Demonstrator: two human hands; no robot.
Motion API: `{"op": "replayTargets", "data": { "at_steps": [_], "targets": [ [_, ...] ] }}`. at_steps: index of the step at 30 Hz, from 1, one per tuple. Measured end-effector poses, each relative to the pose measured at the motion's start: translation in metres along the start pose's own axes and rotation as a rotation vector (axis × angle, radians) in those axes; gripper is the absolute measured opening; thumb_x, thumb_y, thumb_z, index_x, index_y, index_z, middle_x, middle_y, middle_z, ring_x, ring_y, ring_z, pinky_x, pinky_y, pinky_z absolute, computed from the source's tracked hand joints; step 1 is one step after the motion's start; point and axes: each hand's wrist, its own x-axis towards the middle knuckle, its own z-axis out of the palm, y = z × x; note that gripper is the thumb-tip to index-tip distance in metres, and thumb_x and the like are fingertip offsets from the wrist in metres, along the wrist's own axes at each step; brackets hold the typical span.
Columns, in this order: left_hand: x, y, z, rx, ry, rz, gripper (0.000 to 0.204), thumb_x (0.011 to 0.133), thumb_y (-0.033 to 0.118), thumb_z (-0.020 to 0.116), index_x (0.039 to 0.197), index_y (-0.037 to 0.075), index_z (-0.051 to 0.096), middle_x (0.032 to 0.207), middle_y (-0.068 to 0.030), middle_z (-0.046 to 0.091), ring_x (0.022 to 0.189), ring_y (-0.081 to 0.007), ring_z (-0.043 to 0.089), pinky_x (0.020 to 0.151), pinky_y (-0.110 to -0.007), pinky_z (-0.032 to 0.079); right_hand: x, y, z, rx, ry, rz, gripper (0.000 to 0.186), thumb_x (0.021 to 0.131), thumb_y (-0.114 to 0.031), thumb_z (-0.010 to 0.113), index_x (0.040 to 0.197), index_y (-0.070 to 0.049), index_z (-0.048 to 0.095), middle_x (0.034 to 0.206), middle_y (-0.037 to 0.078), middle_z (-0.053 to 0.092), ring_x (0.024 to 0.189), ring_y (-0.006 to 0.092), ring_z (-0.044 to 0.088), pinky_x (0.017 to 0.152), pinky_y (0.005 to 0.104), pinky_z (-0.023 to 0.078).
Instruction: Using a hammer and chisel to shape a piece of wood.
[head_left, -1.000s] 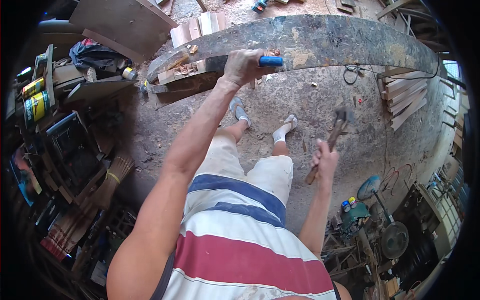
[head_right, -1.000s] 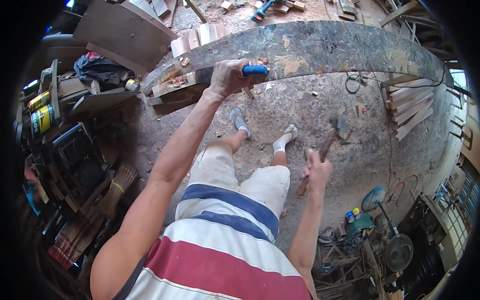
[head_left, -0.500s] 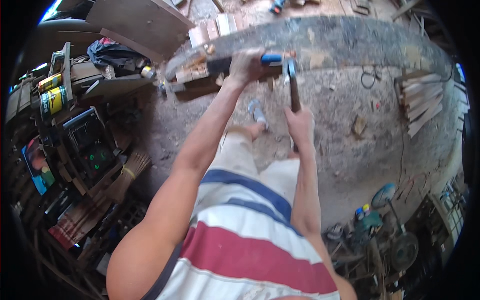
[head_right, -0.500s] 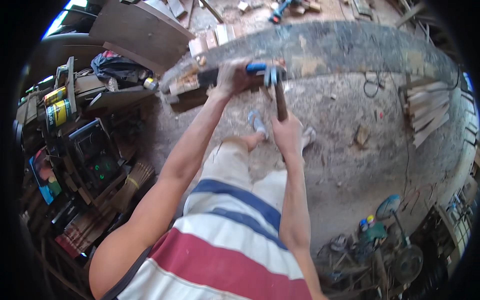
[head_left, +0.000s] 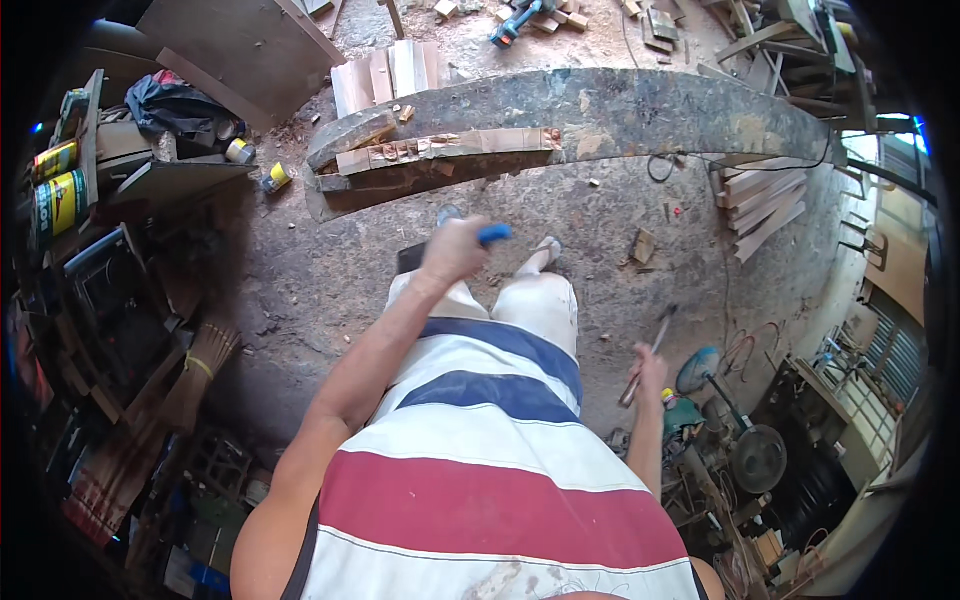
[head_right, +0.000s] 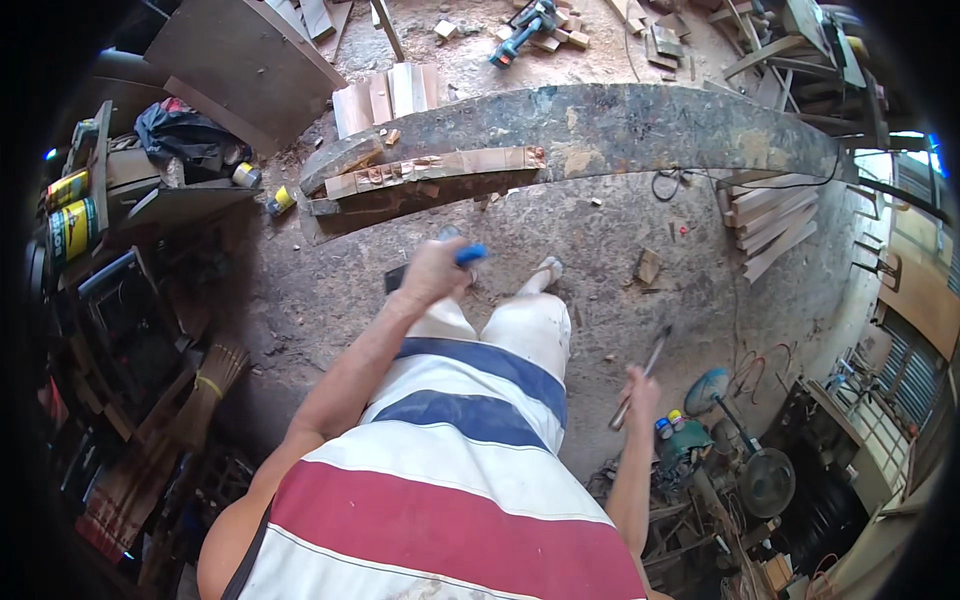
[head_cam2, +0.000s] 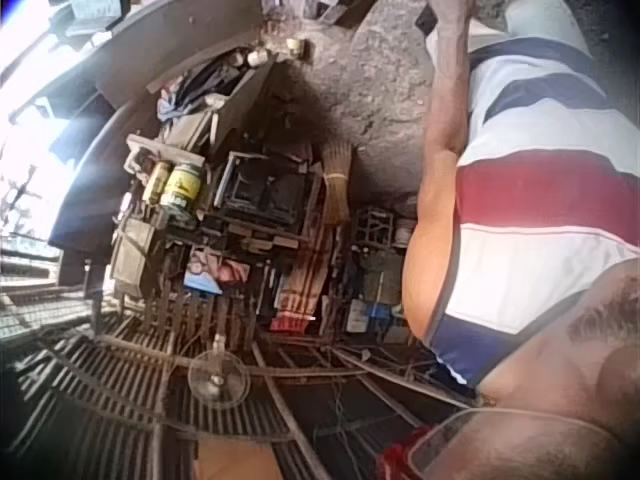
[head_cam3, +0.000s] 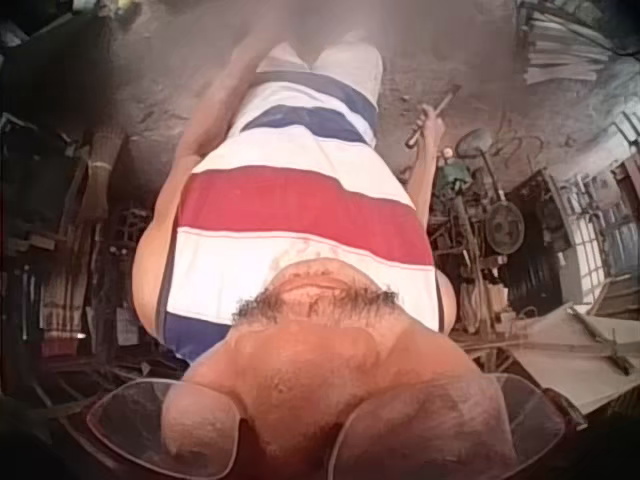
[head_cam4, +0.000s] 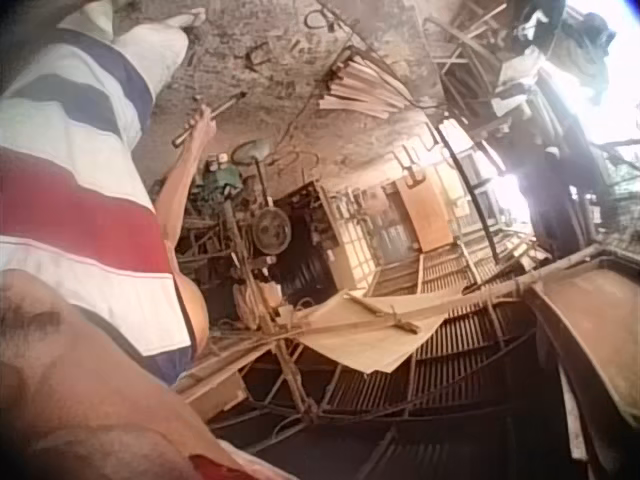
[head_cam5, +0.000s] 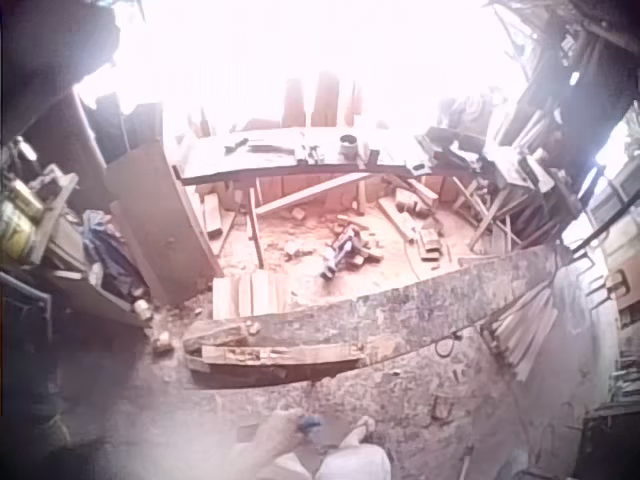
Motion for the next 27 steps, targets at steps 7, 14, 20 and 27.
{"op": "replayTargets", "data": {
  "at_steps": [7, 14, 20, 27],
  "targets": [
    [0.015, -0.061, -0.053, 0.047, 0.439, 0.004, 0.031, 0.093, 0.030, 0.077, 0.077, 0.008, 0.063, 0.070, -0.0221, 0.065, 0.070, -0.0460, 0.068, 0.058, -0.050, 0.052, -0.035, 0.039, 0.020, -0.116, -0.006, 0.220, 0.026, 0.087, -0.023, 0.077, 0.088, -0.012, 0.053, 0.062, -0.002, 0.049, 0.045, 0.0117, 0.049, 0.040, 0.0293, 0.040],
    [0.080, 0.074, -0.043, 0.089, 0.461, 0.535, 0.025, 0.093, 0.029, 0.073, 0.075, 0.014, 0.065, 0.067, -0.0120, 0.069, 0.063, -0.0301, 0.073, 0.060, -0.045, 0.056, 0.056, -0.084, 0.067, -0.418, -0.156, -0.373, 0.022, 0.093, -0.024, 0.073, 0.083, -0.007, 0.065, 0.062, -0.004, 0.053, 0.047, 0.0087, 0.050, 0.044, 0.0273, 0.041],
    [0.142, 0.037, -0.027, 0.058, 0.525, 0.418, 0.016, 0.083, 0.023, 0.076, 0.077, 0.013, 0.064, 0.072, -0.0140, 0.068, 0.067, -0.0361, 0.071, 0.060, -0.046, 0.054, 0.008, -0.243, 0.099, -0.247, -0.196, -0.558, 0.026, 0.094, -0.026, 0.076, 0.082, -0.007, 0.063, 0.062, -0.003, 0.055, 0.044, 0.0071, 0.050, 0.042, 0.0269, 0.039],
    [0.155, 0.038, -0.015, 0.001, 0.634, 0.477, 0.015, 0.084, 0.019, 0.075, 0.079, 0.012, 0.062, 0.070, -0.0143, 0.066, 0.066, -0.0361, 0.070, 0.060, -0.046, 0.054, -0.078, -0.344, 0.084, 0.359, 0.078, -0.915, 0.018, 0.102, -0.021, 0.073, 0.093, -0.006, 0.067, 0.065, -0.004, 0.050, 0.047, 0.0071, 0.045, 0.044, 0.0251, 0.038]
  ]
}}
